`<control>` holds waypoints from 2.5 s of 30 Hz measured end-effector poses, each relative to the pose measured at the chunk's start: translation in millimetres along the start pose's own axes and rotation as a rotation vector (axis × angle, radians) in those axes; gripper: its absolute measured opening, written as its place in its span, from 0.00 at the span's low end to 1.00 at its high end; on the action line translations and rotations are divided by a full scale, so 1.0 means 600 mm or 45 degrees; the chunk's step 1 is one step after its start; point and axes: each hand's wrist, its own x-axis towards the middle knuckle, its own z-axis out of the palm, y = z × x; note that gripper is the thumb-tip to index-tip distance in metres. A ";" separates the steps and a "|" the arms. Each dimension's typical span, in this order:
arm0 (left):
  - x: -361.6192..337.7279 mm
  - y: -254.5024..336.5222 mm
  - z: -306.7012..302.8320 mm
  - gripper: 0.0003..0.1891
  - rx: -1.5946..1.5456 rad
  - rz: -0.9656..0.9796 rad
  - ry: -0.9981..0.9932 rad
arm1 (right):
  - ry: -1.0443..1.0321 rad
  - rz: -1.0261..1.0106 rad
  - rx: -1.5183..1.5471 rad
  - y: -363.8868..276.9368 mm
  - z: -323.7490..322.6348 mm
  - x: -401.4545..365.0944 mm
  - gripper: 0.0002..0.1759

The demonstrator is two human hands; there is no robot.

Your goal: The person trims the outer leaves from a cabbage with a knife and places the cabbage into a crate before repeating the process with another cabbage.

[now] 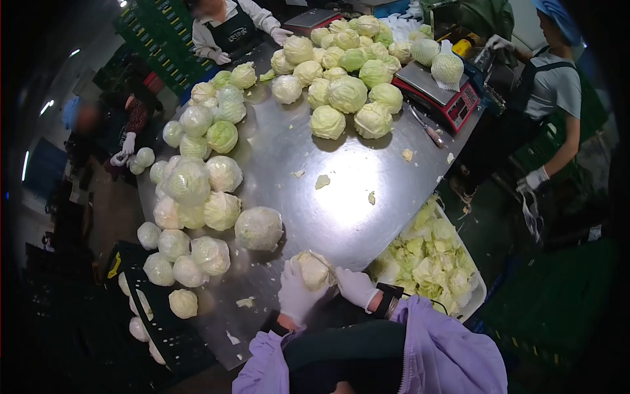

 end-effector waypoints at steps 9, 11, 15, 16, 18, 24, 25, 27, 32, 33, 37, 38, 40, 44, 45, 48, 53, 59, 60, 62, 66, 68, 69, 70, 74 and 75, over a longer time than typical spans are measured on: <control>-0.016 -0.037 0.005 0.52 -0.059 0.156 -0.019 | -0.205 0.127 -0.070 0.042 0.082 0.022 0.12; -0.009 -0.077 0.010 0.56 -0.136 0.277 0.014 | 0.145 -0.119 0.076 0.060 0.105 0.033 0.16; -0.015 -0.154 0.016 0.60 -0.478 0.324 -0.039 | -0.269 0.457 1.166 -0.023 0.038 -0.004 0.21; -0.013 -0.170 0.024 0.61 -0.616 0.388 -0.037 | -0.391 0.657 1.525 -0.041 0.033 -0.003 0.21; -0.006 -0.184 0.024 0.62 -0.756 0.464 -0.033 | -0.284 0.613 1.422 -0.071 0.045 -0.001 0.21; 0.006 -0.147 0.001 0.62 -1.110 0.227 -0.079 | 0.216 0.334 0.854 -0.103 0.049 -0.005 0.23; 0.007 -0.142 0.005 0.60 -1.028 0.186 -0.041 | 0.537 -0.025 0.400 -0.100 0.056 -0.004 0.26; 0.000 -0.129 0.009 0.59 -0.955 0.149 -0.012 | 0.463 0.095 0.359 -0.119 0.054 -0.010 0.27; -0.007 -0.102 0.013 0.52 -0.842 0.201 0.233 | 0.375 0.344 0.207 -0.123 0.062 0.000 0.27; -0.006 -0.100 0.014 0.52 -0.844 0.203 0.230 | 0.400 0.372 0.179 -0.127 0.057 0.002 0.25; 0.007 -0.092 0.017 0.50 -0.726 0.189 0.238 | 0.441 0.399 0.187 -0.115 0.055 0.020 0.21; 0.010 -0.091 0.018 0.49 -0.681 0.179 0.248 | 0.497 0.365 0.195 -0.112 0.054 0.025 0.20; 0.017 -0.088 0.018 0.49 -0.658 0.184 0.221 | 0.559 0.350 0.207 -0.104 0.049 0.031 0.19; 0.017 -0.075 0.002 0.48 -0.613 0.167 0.147 | 0.614 0.457 0.383 -0.059 0.061 0.038 0.17; 0.021 -0.081 0.004 0.48 -0.613 0.172 0.138 | 0.584 0.436 0.299 -0.071 0.051 0.043 0.16; 0.015 -0.117 0.018 0.47 -0.749 0.276 0.187 | 0.537 0.465 0.248 -0.066 0.065 0.041 0.16; -0.001 -0.209 0.051 0.50 -1.190 0.348 -0.028 | 0.717 0.477 0.372 0.009 0.129 0.050 0.16; -0.067 -0.319 -0.007 0.53 -1.692 0.129 -0.441 | 0.498 0.667 0.866 -0.038 0.096 0.026 0.16; -0.080 -0.321 -0.018 0.53 -1.857 -0.026 -0.502 | 0.443 0.697 0.946 -0.053 0.086 0.023 0.17; -0.089 -0.297 -0.013 0.53 -1.786 -0.126 -0.393 | 0.483 0.638 1.033 -0.053 0.082 0.013 0.18; -0.076 -0.284 0.032 0.52 -1.524 -0.156 -0.220 | 0.500 0.682 0.894 -0.014 0.054 -0.036 0.19; -0.067 -0.269 0.023 0.52 -1.738 -0.183 -0.278 | 0.726 0.612 0.701 0.033 0.046 -0.077 0.19; -0.060 -0.267 0.018 0.52 -1.740 -0.182 -0.278 | 0.683 0.746 0.719 0.073 0.039 -0.106 0.20; -0.052 -0.268 0.011 0.51 -1.699 -0.073 -0.306 | 0.639 0.880 0.738 0.110 0.032 -0.134 0.21; -0.009 -0.191 -0.060 0.48 -1.089 0.364 -0.422 | 0.892 0.770 -0.556 0.162 0.004 -0.191 0.23; 0.000 -0.175 -0.053 0.48 -1.101 0.359 -0.443 | 0.941 0.527 -0.336 0.147 0.008 -0.165 0.23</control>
